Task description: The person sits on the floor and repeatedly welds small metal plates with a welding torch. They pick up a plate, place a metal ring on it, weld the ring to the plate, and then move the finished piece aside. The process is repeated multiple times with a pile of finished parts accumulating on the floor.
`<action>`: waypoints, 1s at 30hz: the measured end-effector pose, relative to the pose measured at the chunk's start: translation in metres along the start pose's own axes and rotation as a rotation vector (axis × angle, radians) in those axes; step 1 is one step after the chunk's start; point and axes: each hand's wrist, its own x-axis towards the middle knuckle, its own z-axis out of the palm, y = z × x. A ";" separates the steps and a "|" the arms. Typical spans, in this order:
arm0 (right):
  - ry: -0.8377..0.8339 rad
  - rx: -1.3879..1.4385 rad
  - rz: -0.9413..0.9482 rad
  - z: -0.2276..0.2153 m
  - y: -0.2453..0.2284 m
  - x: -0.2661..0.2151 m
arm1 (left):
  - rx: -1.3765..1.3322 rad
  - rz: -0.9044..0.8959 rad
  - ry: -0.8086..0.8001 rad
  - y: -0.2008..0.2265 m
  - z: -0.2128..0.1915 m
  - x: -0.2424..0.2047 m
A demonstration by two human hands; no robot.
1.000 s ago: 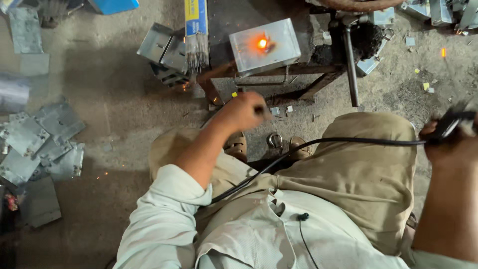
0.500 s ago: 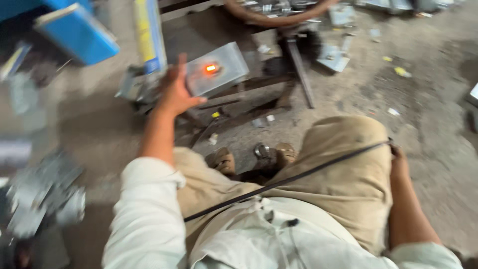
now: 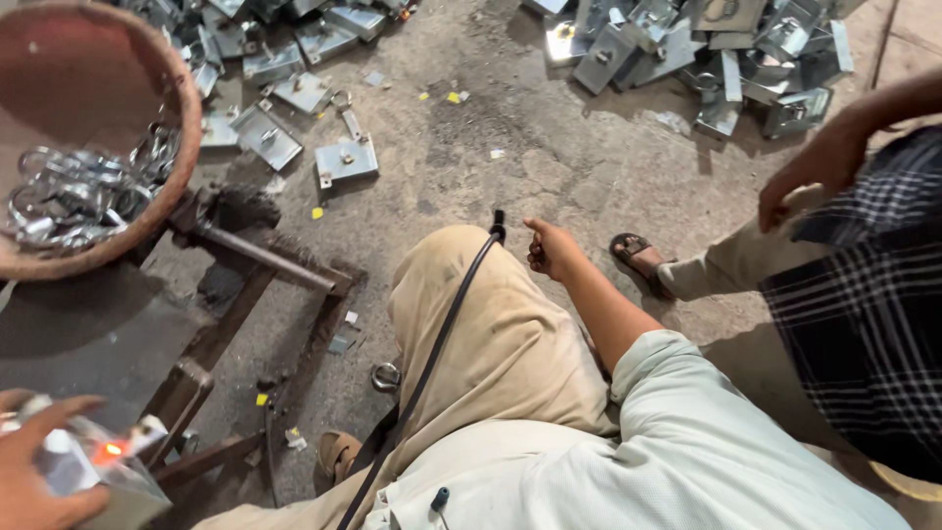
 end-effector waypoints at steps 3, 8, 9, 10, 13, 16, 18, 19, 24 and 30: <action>0.021 0.035 -0.025 -0.006 0.000 -0.017 | 0.083 0.330 -0.077 0.069 -0.089 0.037; 0.047 0.021 -0.043 -0.007 0.002 -0.042 | -0.210 0.563 0.030 0.234 -0.248 0.107; 0.039 0.008 -0.057 -0.008 0.002 -0.047 | -0.505 0.921 0.642 0.267 -0.264 0.121; 0.031 0.000 -0.069 -0.009 0.003 -0.051 | -0.583 0.878 0.987 0.313 -0.282 0.145; 0.020 0.007 -0.067 -0.019 0.007 -0.062 | -0.754 0.631 1.382 0.409 -0.292 0.168; 0.052 0.035 -0.092 -0.035 0.007 -0.066 | -0.851 0.833 1.247 0.437 -0.255 0.146; 0.073 0.078 -0.138 -0.045 0.002 -0.065 | -0.879 0.925 1.069 0.425 -0.214 0.115; 0.082 0.100 -0.162 -0.047 -0.004 -0.064 | -0.859 0.925 0.988 0.410 -0.195 0.105; 0.018 0.180 -0.332 -0.029 -0.046 -0.080 | -0.707 0.472 0.447 0.295 -0.087 0.063; -0.125 0.169 -0.500 0.049 -0.083 -0.138 | -0.624 -0.101 0.151 0.099 0.096 -0.003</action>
